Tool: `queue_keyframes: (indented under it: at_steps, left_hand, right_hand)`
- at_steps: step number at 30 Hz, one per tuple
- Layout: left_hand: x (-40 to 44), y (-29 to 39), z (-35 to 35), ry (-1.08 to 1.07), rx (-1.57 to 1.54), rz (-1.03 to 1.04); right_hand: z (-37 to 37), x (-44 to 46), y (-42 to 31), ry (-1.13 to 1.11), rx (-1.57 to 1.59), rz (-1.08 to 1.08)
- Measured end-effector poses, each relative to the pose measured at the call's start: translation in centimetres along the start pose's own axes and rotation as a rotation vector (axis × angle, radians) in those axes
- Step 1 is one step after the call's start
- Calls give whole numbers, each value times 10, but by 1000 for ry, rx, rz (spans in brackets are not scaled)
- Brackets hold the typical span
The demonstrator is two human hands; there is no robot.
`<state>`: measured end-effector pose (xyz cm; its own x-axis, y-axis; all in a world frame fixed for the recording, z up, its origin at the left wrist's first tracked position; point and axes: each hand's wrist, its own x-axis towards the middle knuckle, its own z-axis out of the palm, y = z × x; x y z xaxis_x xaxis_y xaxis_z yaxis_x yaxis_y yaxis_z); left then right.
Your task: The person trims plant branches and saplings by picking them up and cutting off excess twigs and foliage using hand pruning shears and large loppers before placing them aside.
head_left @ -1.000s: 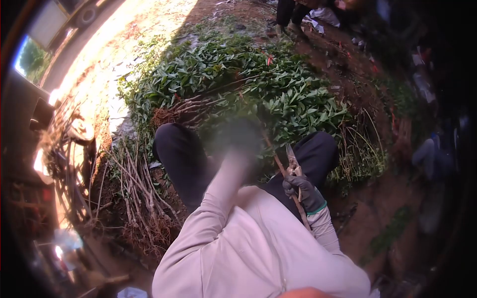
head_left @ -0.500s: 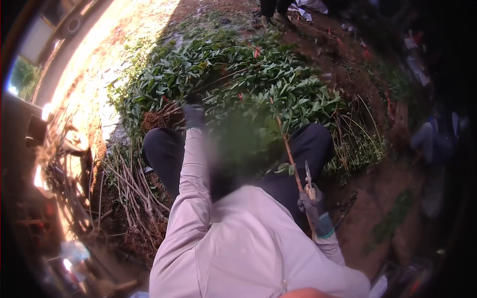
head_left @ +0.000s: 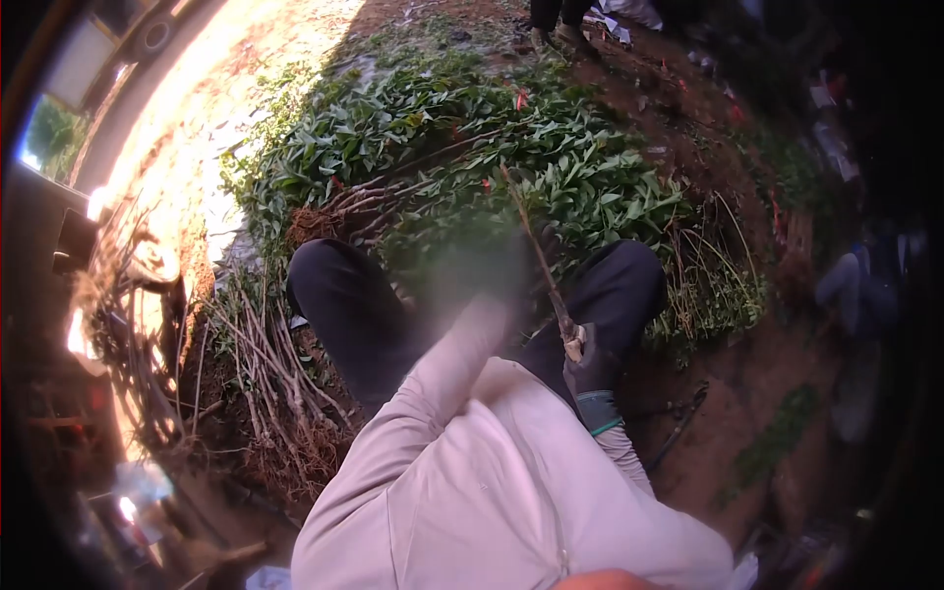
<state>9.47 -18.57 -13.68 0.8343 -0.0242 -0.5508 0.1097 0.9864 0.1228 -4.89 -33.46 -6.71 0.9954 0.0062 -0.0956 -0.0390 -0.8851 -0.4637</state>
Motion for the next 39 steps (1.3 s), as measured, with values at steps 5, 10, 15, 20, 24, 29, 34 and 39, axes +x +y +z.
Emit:
queue_keyframes:
  at_steps: [5,10,15,20,24,29,34,39]
  left_hand:
    - [77,47,-35,27,305,286]
    - [58,123,-23,-301,770,303]
    - [84,66,-69,-239,1020,485]
    - [47,87,-3,-171,1188,998]
    - [31,100,1,37,1490,1344]
    - [26,140,-3,74,874,418]
    - [-48,71,48,-2,332,59]
    - [9,107,13,-1,365,421]
  right_hand:
    - [10,-10,24,1,278,-212]
    - [-37,-42,17,-351,1138,287]
    - [-28,-27,13,-446,1174,285]
    - [-18,-39,20,-456,1080,245]
    - [-32,-41,5,-515,1140,325]
    - [-57,-47,21,-764,1528,405]
    - [-45,-38,26,-856,1656,490]
    - [-49,-46,34,-851,1514,444]
